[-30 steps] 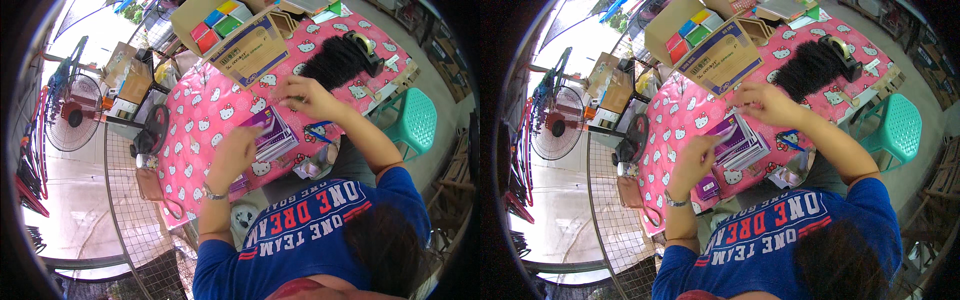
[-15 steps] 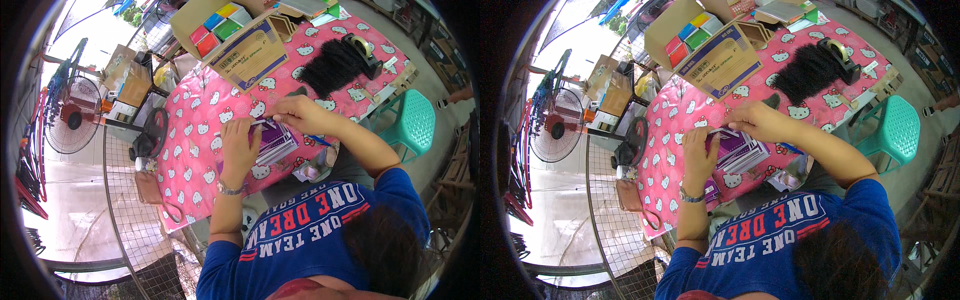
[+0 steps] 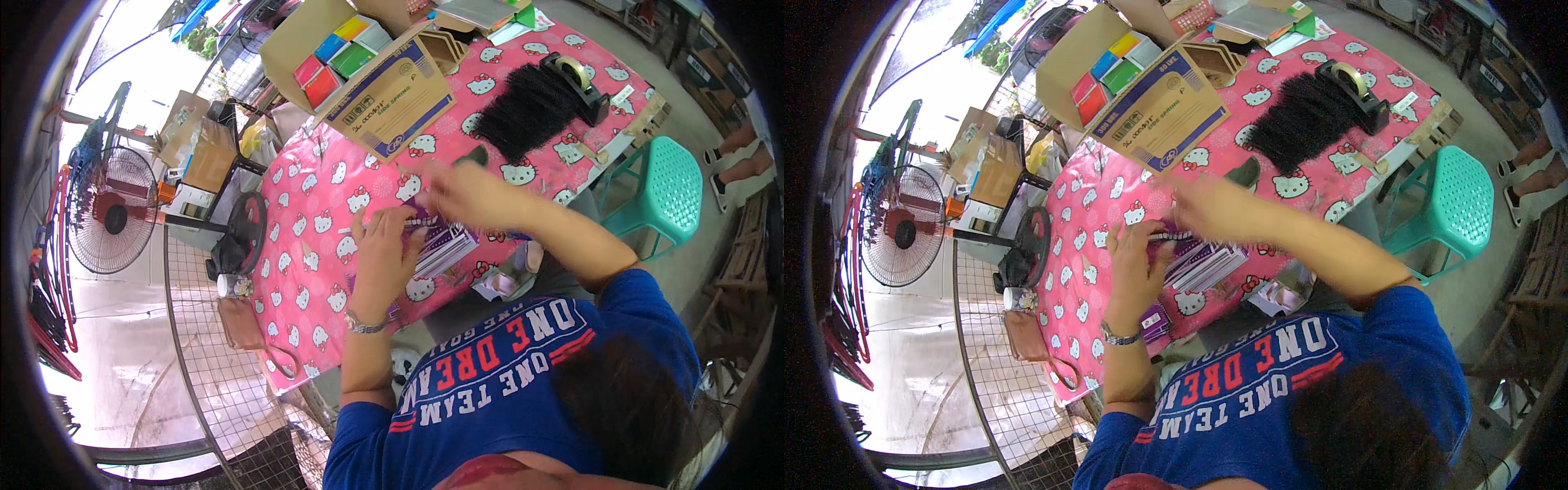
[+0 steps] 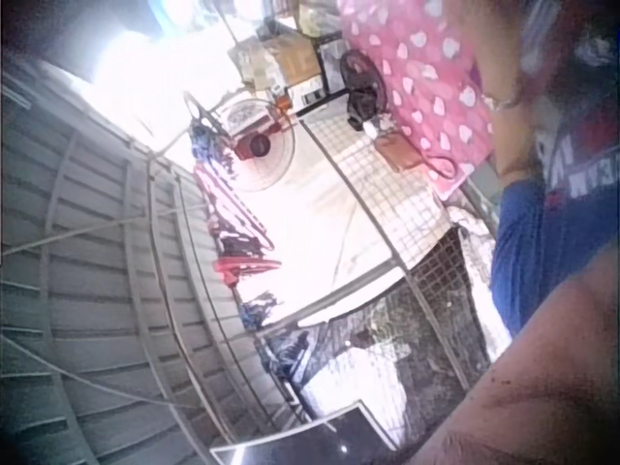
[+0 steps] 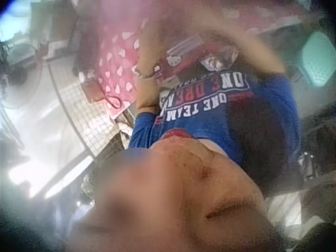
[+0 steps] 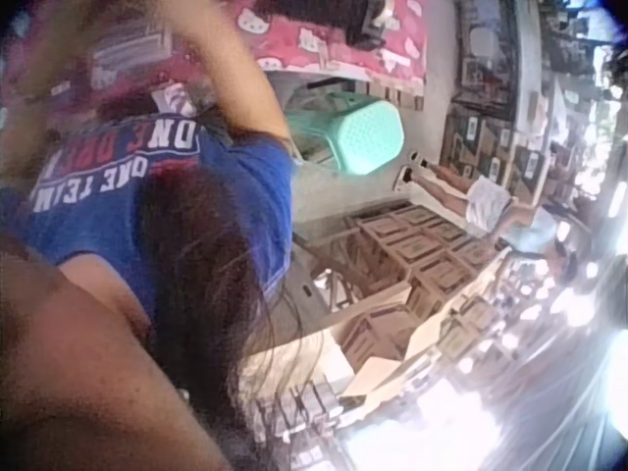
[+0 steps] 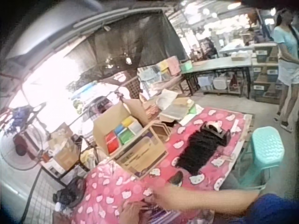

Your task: The person assembles notebooks by hand, sliding metal spiral spines through the punched holes of purple covers and paper pages.

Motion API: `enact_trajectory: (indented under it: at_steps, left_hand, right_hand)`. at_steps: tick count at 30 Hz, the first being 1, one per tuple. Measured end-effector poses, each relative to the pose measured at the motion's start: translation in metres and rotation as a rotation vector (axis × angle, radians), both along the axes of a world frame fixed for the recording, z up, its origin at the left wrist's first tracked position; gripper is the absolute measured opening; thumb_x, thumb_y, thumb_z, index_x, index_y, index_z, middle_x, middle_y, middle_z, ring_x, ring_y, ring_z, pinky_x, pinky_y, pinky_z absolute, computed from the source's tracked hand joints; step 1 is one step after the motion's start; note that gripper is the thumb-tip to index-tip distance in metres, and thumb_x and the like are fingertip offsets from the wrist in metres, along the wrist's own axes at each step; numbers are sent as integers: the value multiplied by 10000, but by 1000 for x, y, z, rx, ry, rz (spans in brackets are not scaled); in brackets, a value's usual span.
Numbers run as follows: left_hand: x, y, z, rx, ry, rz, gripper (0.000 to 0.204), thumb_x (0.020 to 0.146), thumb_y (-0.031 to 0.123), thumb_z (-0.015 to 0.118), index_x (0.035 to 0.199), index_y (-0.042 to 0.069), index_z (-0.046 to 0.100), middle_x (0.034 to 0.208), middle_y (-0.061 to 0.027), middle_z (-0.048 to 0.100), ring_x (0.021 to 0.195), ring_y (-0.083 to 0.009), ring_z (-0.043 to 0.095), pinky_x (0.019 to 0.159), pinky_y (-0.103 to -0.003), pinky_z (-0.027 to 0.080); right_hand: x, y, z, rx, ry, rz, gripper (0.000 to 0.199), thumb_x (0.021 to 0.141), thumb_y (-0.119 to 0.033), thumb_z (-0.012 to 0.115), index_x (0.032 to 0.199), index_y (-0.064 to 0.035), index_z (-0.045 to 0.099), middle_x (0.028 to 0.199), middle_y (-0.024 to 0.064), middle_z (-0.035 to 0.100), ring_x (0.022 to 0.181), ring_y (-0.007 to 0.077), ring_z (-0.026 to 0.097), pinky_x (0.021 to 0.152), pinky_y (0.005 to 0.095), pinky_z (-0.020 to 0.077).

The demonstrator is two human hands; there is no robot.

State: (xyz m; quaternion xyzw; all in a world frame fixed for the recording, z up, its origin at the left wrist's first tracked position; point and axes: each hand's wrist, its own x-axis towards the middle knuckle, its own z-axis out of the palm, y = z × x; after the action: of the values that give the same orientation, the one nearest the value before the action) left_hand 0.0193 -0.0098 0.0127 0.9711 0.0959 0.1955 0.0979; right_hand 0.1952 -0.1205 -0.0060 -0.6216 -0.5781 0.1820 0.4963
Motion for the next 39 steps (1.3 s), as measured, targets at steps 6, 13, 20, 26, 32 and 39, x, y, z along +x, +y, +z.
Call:
enact_trajectory:
  at_steps: [6,13,20,26,32,39]
  left_hand:
    - [10,9,-1,-45,-71,-66,153,902,170,622,1016,75,586,943,-58,650,864,-231,618,1092,-495,232]
    - [11,13,-2,-144,-135,-62,191,831,135,691,997,83,612,921,-61,650,901,-238,603,1038,-456,295]
    - [19,14,-5,-73,-211,-34,165,809,145,706,935,69,630,890,-66,636,853,-247,570,854,-372,356]
    - [22,8,-2,-56,-185,0,190,795,125,722,950,56,636,887,-80,633,879,-262,567,859,-361,371]
    - [18,9,0,-77,-184,-11,286,790,83,701,1053,52,592,948,-94,632,895,-269,551,874,-372,361]
    - [4,11,-1,-87,-146,-45,252,820,99,684,1040,40,578,964,-100,627,904,-267,549,897,-389,362]
  right_hand:
    - [83,78,-183,-440,-362,-641,554,826,-443,657,1192,-33,582,1201,235,585,1121,419,562,907,484,464]
    - [76,79,-148,-410,-455,-474,556,833,-508,643,1103,-24,601,993,185,634,972,330,614,822,425,497]
    - [19,-9,29,-423,421,324,242,883,-246,664,947,-22,600,810,120,631,786,295,656,692,377,514]
    - [18,-5,5,264,-269,41,216,780,-94,680,984,-68,612,855,135,627,860,372,616,737,433,510]
    - [22,-2,14,-30,23,196,206,833,-91,664,1022,-45,595,958,194,627,895,351,639,733,429,502]
    - [27,10,18,-173,285,353,308,929,-227,594,1152,-18,557,881,173,652,855,279,667,721,375,516]
